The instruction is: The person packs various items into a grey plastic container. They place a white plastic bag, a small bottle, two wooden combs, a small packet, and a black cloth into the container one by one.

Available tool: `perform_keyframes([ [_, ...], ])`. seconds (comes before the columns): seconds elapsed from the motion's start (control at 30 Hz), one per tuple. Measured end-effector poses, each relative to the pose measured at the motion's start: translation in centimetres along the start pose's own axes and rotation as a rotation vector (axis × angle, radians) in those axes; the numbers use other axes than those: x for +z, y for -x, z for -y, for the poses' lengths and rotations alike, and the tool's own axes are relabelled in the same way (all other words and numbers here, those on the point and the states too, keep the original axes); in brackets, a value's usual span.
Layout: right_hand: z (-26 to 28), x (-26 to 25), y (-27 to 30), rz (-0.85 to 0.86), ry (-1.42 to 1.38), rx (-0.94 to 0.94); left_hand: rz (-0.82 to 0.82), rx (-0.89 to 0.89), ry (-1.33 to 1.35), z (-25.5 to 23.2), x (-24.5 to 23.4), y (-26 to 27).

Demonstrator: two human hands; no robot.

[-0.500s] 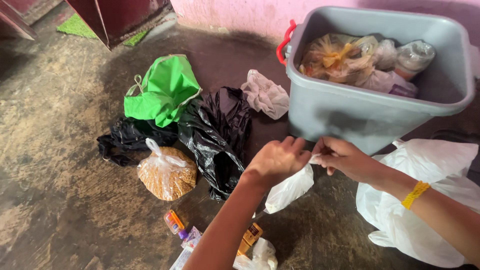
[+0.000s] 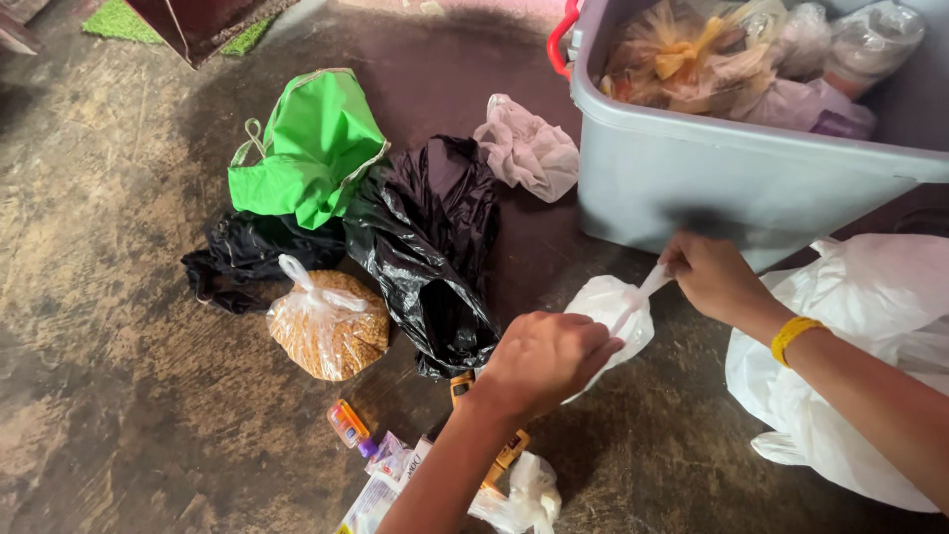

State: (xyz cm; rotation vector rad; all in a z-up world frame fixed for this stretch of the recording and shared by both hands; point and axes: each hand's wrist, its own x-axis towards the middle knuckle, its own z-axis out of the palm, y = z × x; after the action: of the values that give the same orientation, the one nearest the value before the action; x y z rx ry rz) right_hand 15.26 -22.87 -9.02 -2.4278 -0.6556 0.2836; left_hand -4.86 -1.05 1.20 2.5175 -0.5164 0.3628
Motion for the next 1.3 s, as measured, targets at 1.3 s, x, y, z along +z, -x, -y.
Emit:
perform_keyframes([
  [1.3, 6.9, -3.6, 4.5, 0.331, -0.764, 0.182, -0.098, -0.41, 0.519, -2.1, 5.3, -4.2],
])
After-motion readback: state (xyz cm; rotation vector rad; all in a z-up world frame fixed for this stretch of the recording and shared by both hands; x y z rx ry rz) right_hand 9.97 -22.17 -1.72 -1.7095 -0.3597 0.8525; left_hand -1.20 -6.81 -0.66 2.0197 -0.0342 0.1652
